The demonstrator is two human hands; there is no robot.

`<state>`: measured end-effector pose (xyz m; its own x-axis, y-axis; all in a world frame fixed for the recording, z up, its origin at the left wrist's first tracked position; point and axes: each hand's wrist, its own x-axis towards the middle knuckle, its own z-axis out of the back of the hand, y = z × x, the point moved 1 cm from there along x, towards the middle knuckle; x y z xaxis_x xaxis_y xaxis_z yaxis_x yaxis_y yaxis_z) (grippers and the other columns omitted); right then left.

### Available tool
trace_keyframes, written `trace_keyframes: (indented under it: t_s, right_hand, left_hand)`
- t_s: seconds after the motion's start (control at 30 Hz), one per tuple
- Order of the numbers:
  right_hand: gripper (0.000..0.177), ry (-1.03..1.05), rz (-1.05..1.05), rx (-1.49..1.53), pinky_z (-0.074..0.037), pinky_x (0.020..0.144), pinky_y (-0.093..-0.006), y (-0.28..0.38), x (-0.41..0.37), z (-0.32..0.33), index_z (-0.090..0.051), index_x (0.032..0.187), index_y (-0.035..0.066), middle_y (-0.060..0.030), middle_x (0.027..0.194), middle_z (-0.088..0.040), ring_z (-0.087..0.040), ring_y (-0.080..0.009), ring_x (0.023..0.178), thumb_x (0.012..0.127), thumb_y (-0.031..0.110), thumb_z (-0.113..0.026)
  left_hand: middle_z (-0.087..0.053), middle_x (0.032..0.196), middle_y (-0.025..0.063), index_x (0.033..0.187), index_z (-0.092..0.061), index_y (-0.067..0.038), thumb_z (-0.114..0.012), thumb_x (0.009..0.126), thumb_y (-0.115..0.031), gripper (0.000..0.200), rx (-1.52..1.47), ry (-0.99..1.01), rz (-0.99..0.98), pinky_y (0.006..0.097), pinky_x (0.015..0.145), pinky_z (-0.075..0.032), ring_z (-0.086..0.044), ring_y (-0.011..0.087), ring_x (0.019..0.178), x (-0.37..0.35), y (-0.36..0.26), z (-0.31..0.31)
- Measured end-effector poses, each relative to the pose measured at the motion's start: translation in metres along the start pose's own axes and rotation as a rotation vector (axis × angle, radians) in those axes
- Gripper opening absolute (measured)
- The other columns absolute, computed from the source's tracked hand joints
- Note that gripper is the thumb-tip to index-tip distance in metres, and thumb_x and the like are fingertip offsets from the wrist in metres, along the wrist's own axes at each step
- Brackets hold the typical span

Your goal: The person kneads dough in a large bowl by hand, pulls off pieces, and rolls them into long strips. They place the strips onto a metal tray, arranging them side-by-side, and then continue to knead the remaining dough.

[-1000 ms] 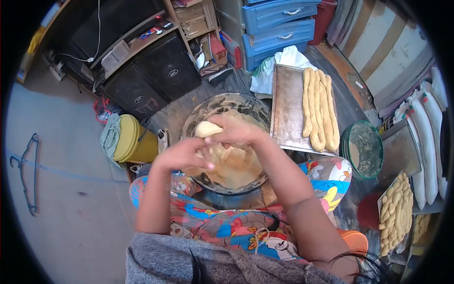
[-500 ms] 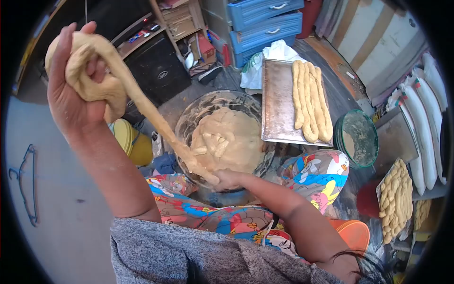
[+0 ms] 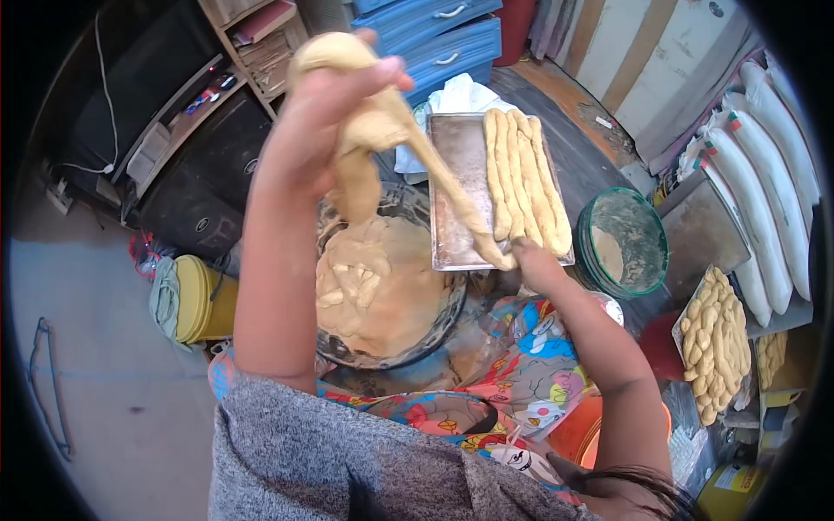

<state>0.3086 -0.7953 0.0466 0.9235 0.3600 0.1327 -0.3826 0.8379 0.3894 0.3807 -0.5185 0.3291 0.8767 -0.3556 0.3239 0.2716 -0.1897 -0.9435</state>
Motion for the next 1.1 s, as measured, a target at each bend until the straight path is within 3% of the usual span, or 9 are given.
trace_keyframes:
  t_s: [0.13, 0.33, 0.43, 0.67, 0.77, 0.87, 0.93, 1.0, 1.1]
  right_hand:
    - [0.026, 0.134, -0.019, -0.306, -0.043, 0.082, -0.0342, 0.003, -0.001, -0.011, -0.06, 0.098, 0.002, -0.0097, 0.111, -0.054, -0.052, -0.0253, 0.101, 0.075, 0.005, -0.049]
    - [0.018, -0.038, -0.072, -0.241, -0.043, 0.079, -0.0347, -0.004, 0.004, -0.023, -0.062, 0.086, 0.005, -0.0091, 0.095, -0.051, -0.051, -0.0252, 0.088, 0.076, 0.011, -0.048]
    - [0.021, 0.128, -0.094, -0.21, -0.045, 0.078, -0.0354, -0.005, 0.01, -0.023, -0.06, 0.094, 0.006, -0.0113, 0.097, -0.053, -0.054, -0.0253, 0.09, 0.078, 0.01, -0.047]
    - [0.03, 0.296, -0.161, -0.056, -0.049, 0.07, -0.0386, -0.005, 0.028, -0.004, -0.052, 0.108, 0.009, -0.0134, 0.095, -0.056, -0.06, -0.0286, 0.085, 0.078, 0.015, -0.053]
    - [0.034, 0.471, -0.202, 0.003, -0.048, 0.073, -0.0398, -0.004, 0.041, 0.009, -0.052, 0.107, 0.008, -0.0132, 0.097, -0.056, -0.059, -0.0288, 0.089, 0.076, 0.021, -0.06]
    - [0.038, 0.588, -0.195, 0.036, -0.046, 0.077, -0.0414, -0.002, 0.05, 0.023, -0.053, 0.106, 0.007, -0.0132, 0.1, -0.057, -0.058, -0.0295, 0.094, 0.076, 0.028, -0.063]
    - [0.04, 0.608, -0.186, 0.031, -0.047, 0.076, -0.0412, -0.003, 0.056, 0.026, -0.052, 0.106, 0.007, -0.0128, 0.1, -0.057, -0.058, -0.0295, 0.093, 0.076, 0.032, -0.062]
    - [0.042, 0.631, -0.176, 0.019, -0.047, 0.076, -0.0409, -0.003, 0.059, 0.025, -0.052, 0.105, 0.007, -0.0125, 0.101, -0.057, -0.058, -0.0294, 0.093, 0.077, 0.036, -0.062]
    - [0.042, 0.665, -0.188, 0.008, -0.048, 0.075, -0.0409, -0.003, 0.065, 0.025, -0.052, 0.104, 0.006, -0.0122, 0.101, -0.057, -0.059, -0.0297, 0.092, 0.078, 0.037, -0.06]
  left_hand:
    - [-0.061, 0.08, 0.0086, 0.083, -0.062, 0.001, -0.062, 0.081, -0.02, 0.022, 0.178, 0.05, 0.386, 0.029, 0.061, -0.046, -0.057, 0.0162, 0.069, 0.088, 0.095, -0.026]
    - [-0.061, 0.104, 0.0204, 0.101, -0.062, 0.003, -0.057, 0.083, -0.027, 0.035, 0.954, -0.04, 0.366, 0.0367, 0.082, -0.045, -0.06, 0.0302, 0.096, 0.192, 0.199, -0.046]
    - [-0.056, 0.115, 0.0203, 0.105, -0.061, 0.001, -0.057, 0.082, -0.03, 0.039, 1.419, 0.23, 0.339, 0.0363, 0.091, -0.042, -0.054, 0.0295, 0.109, 0.225, 0.248, -0.054]
    - [-0.059, 0.11, 0.0192, 0.102, -0.062, 0.001, -0.065, 0.076, -0.039, 0.048, 1.357, 0.345, 0.518, 0.0371, 0.089, -0.044, -0.056, 0.0301, 0.106, 0.25, 0.34, -0.053]
    - [-0.064, 0.097, 0.0171, 0.096, -0.065, 0.0, -0.066, 0.075, -0.042, 0.047, 0.703, 0.209, 0.721, 0.0344, 0.082, -0.045, -0.06, 0.0237, 0.093, 0.23, 0.334, -0.045]
    - [-0.065, 0.088, 0.0118, 0.093, -0.065, 0.0, -0.064, 0.076, -0.042, 0.045, 0.343, 0.559, 0.802, 0.0318, 0.08, -0.044, -0.059, 0.0202, 0.087, 0.195, 0.311, -0.023]
    - [-0.065, 0.093, 0.0123, 0.097, -0.063, -0.001, -0.06, 0.08, -0.043, 0.046, 0.133, 0.249, 0.46, 0.0321, 0.078, -0.044, -0.06, 0.0183, 0.087, 0.179, 0.332, -0.006]
    - [-0.064, 0.094, 0.015, 0.099, -0.062, 0.0, -0.06, 0.081, -0.041, 0.045, 0.228, 0.012, 0.501, 0.0327, 0.079, -0.044, -0.06, 0.021, 0.089, 0.175, 0.387, 0.003]
    - [-0.063, 0.091, 0.0161, 0.103, -0.061, 0.0, -0.063, 0.079, -0.034, 0.042, 0.889, -0.223, 0.459, 0.0338, 0.08, -0.044, -0.059, 0.0245, 0.089, 0.169, 0.421, -0.005]
